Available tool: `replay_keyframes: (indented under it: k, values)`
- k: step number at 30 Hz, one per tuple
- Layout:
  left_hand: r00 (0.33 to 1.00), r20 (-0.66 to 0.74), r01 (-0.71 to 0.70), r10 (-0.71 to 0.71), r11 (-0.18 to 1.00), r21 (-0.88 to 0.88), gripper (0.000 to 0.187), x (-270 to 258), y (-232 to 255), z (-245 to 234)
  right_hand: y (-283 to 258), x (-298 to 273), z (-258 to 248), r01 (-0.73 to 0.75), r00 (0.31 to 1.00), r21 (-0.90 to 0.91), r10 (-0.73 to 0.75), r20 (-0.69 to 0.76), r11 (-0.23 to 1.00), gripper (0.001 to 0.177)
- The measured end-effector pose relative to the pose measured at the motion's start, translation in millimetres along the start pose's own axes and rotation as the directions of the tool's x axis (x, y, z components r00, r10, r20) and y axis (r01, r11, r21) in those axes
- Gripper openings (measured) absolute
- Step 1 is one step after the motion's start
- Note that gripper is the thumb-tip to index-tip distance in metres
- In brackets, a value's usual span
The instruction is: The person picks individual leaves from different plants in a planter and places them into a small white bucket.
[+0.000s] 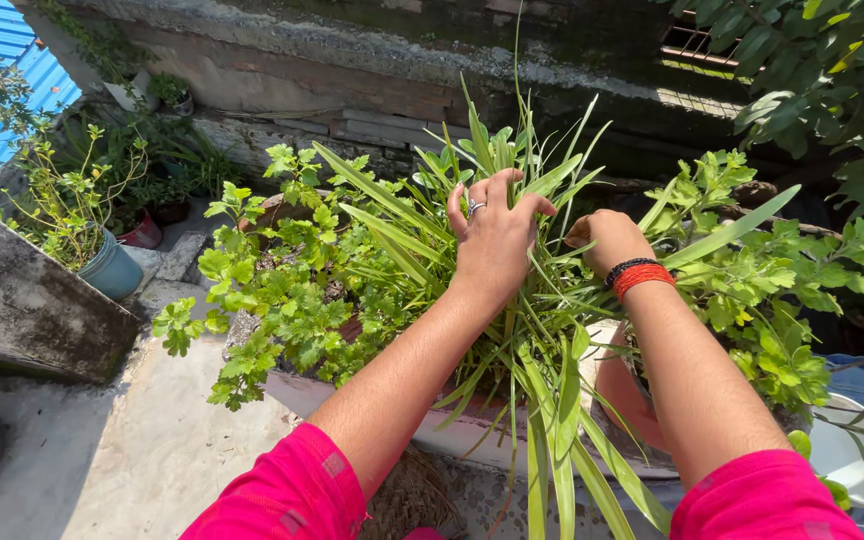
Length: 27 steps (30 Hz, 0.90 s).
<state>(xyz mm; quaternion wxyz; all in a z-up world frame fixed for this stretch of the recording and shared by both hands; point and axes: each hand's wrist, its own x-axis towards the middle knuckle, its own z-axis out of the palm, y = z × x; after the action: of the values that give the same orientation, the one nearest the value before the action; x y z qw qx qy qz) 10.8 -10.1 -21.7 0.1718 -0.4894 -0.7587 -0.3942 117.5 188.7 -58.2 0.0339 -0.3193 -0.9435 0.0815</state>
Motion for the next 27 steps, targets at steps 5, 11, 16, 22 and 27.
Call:
replay_keyframes:
  k: [5, 11, 16, 22, 27]
  values:
    - [0.999, 0.032, 0.008, -0.008, 1.0, -0.005, 0.037, -3, 7, -5, -23, -24, -22, 0.032, 0.999, 0.102, -0.029, -0.032, 0.994, 0.02]
    - [0.999, 0.047, 0.004, -0.004, 1.0, -0.012, 0.039, -9, 4, -14, -39, -57, -22, 0.022, 0.921, 0.198, 0.057, -0.386, 0.98, 0.016]
    - [0.998, 0.063, 0.01, -0.009, 1.0, -0.021, 0.039, -11, -2, -21, -38, -75, -78, 0.096, 0.958, 0.424, 0.033, -0.286, 0.9, 0.014]
    - [0.996, 0.083, -0.003, 0.006, 0.999, -0.034, 0.035, -14, -7, -23, -65, -76, -47, 0.106, 0.992, 0.341, -0.076, -0.102, 0.934, 0.027]
    - [0.993, 0.116, -0.024, 0.025, 1.0, -0.01, 0.038, -13, -11, -25, -63, -84, -32, 0.087, 0.994, 0.387, -0.052, -0.1, 0.918, 0.021]
